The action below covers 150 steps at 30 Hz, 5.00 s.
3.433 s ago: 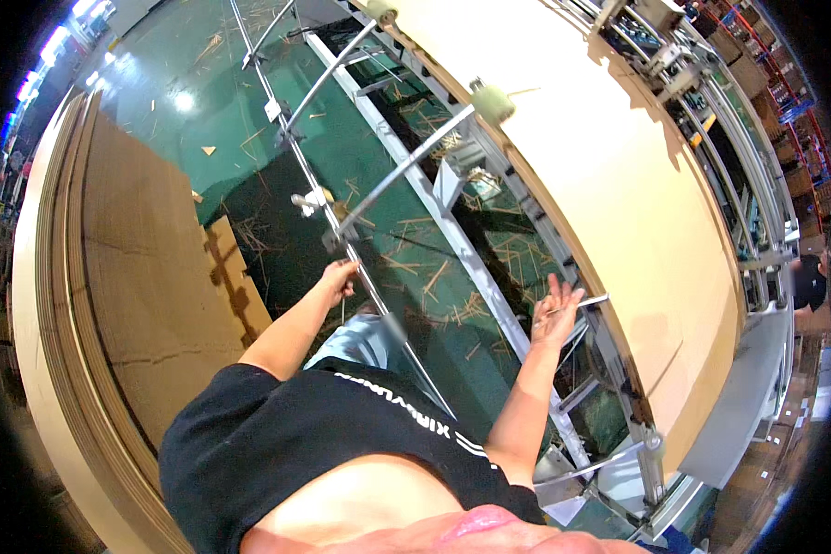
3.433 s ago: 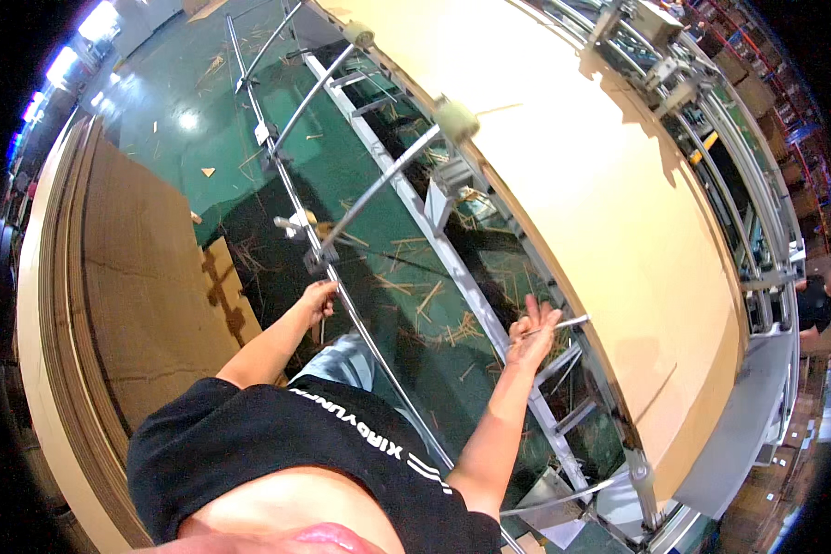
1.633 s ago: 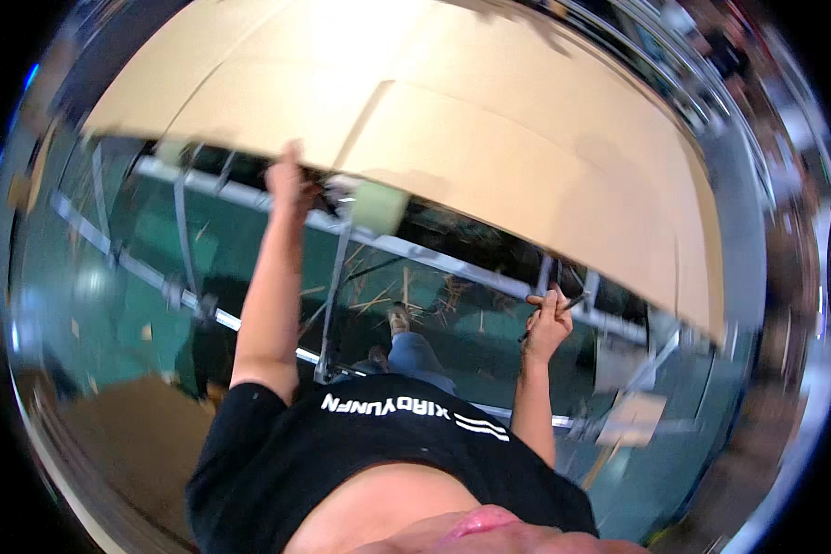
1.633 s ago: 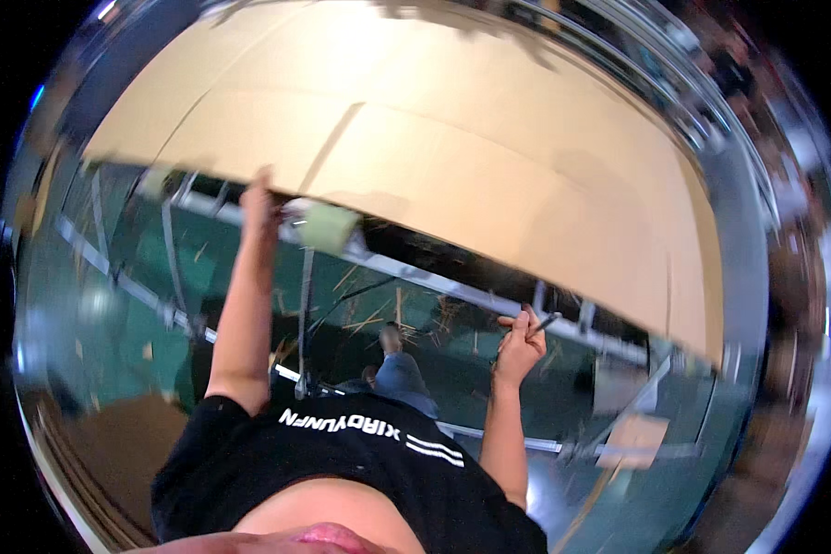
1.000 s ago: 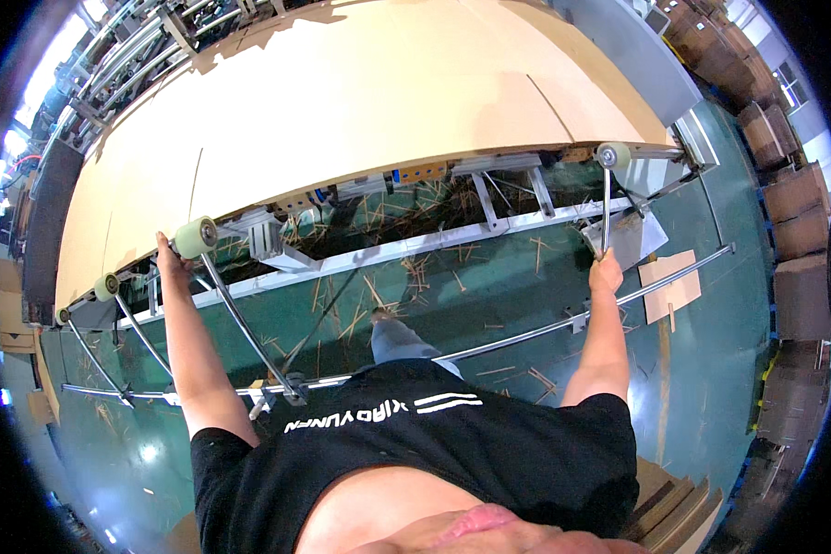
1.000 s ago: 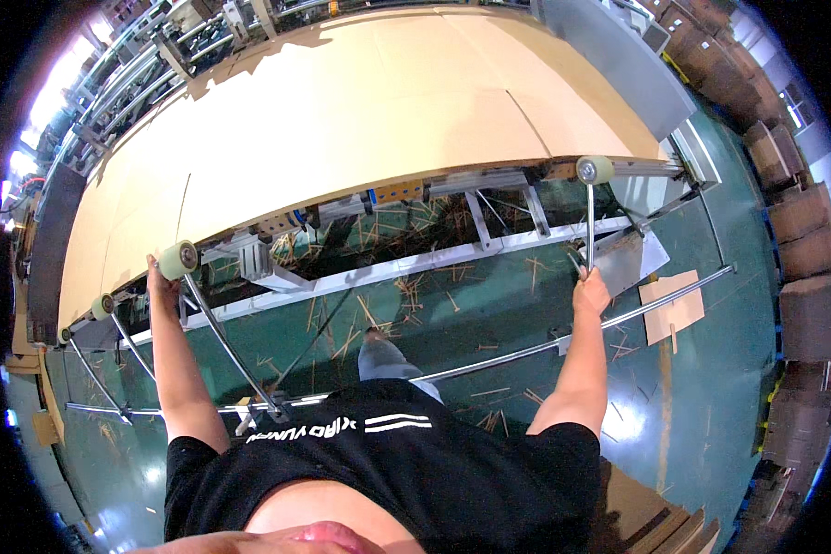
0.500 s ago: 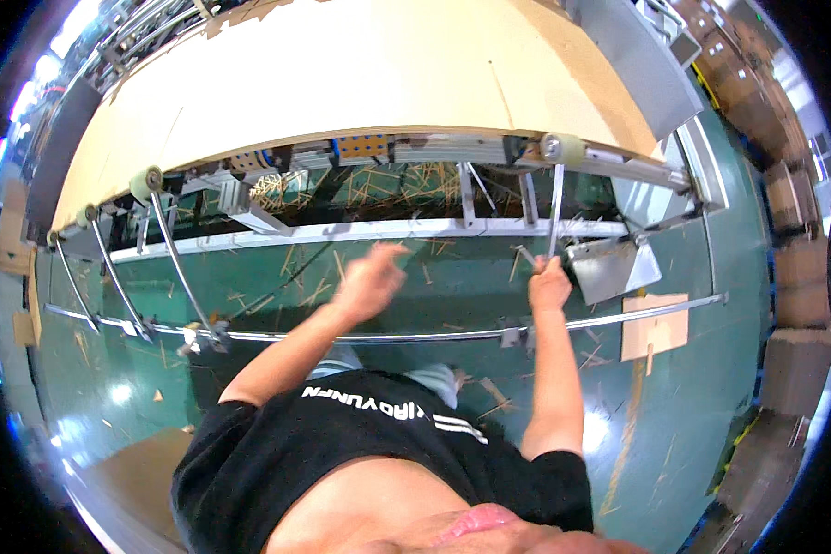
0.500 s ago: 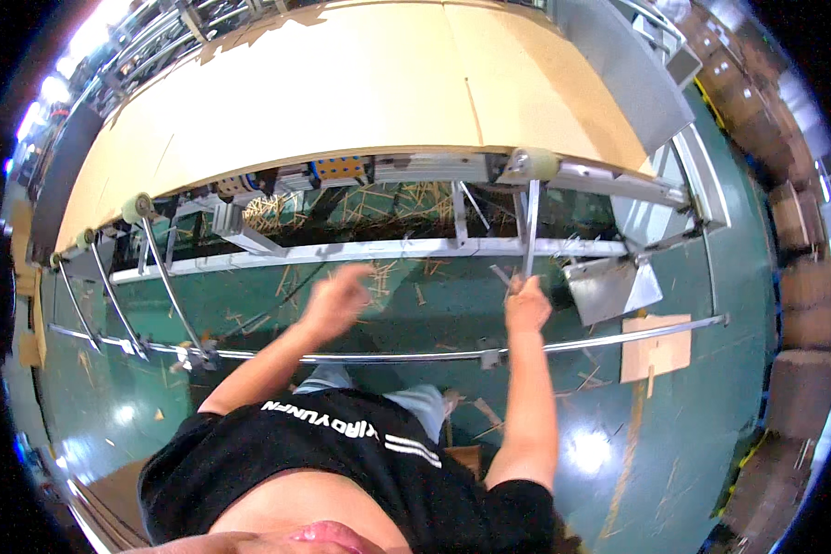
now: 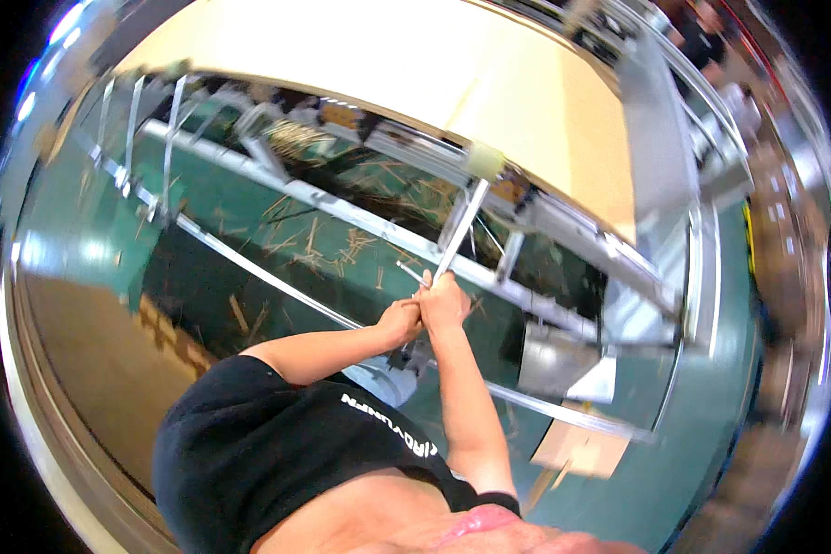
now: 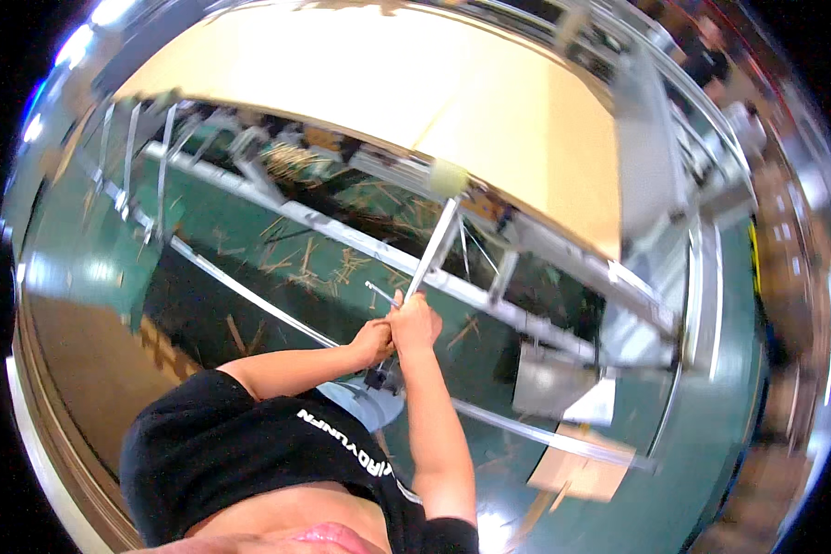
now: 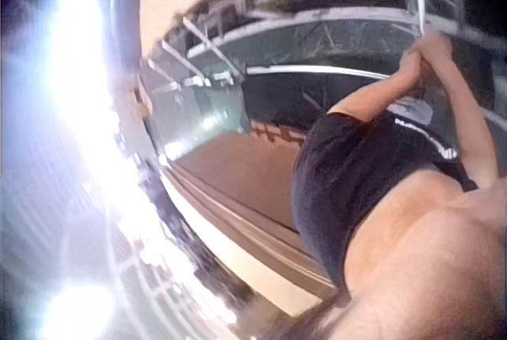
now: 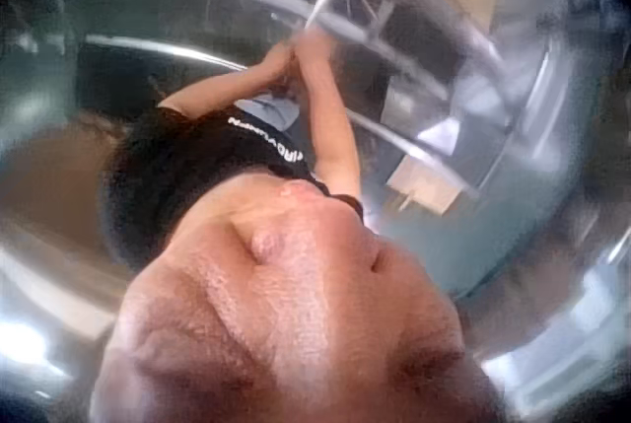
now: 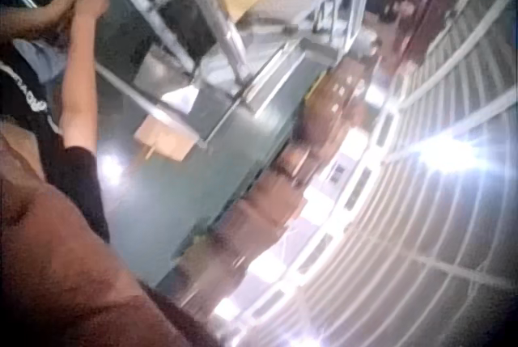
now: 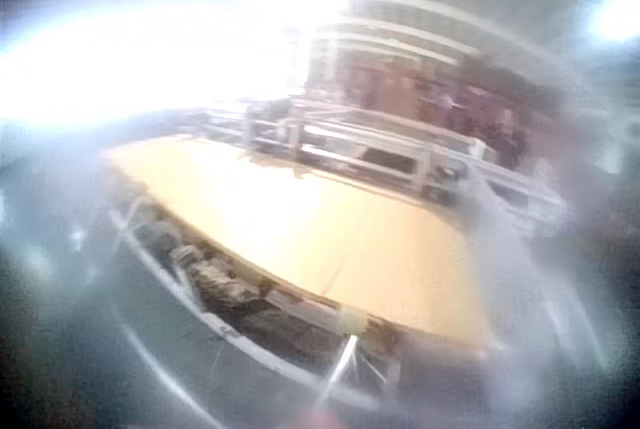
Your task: The person places a large sheet of cardboard onto a metal conveyor frame. They then use a wrench to tighten bolts on the metal structure, moving around the machine to secure various parts.
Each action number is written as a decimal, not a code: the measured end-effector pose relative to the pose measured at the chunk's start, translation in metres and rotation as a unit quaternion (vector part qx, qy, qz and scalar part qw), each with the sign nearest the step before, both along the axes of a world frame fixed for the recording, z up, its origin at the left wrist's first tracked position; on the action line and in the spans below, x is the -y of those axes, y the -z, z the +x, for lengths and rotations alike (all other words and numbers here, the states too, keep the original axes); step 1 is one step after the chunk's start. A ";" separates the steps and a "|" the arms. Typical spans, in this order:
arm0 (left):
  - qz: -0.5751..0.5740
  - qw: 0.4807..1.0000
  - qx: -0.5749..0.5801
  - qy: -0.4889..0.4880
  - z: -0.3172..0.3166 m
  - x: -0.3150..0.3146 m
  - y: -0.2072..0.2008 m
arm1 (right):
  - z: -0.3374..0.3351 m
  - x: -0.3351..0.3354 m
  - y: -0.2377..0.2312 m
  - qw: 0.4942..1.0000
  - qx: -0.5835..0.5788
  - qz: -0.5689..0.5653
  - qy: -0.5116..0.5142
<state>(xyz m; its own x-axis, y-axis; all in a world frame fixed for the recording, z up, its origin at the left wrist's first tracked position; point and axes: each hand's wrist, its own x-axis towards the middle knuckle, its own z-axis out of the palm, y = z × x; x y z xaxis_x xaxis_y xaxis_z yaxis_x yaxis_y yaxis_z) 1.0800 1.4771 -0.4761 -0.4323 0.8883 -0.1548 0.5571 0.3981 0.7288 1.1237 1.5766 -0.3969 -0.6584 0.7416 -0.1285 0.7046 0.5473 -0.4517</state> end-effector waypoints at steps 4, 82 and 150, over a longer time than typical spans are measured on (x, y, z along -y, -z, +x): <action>-0.050 0.992 -0.037 -0.110 0.022 -0.014 -0.016 | 0.012 -0.023 -0.011 0.996 0.038 -0.050 -0.062; -0.004 0.820 0.397 -0.413 0.254 -0.213 0.008 | 0.678 -0.680 0.056 0.889 -0.268 0.020 0.370; -0.096 0.841 0.399 -0.352 0.262 -0.257 0.017 | 0.610 -0.779 0.154 0.229 -0.714 -0.270 0.605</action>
<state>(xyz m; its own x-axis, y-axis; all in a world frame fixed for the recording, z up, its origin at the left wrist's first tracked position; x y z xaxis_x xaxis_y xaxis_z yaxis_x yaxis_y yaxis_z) 1.3419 1.7345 -0.4929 -0.5313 0.3811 -0.7566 -0.5023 0.5774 0.6436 1.7339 2.3560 -0.5508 0.3282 0.6220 -0.7109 -0.8829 -0.0657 -0.4650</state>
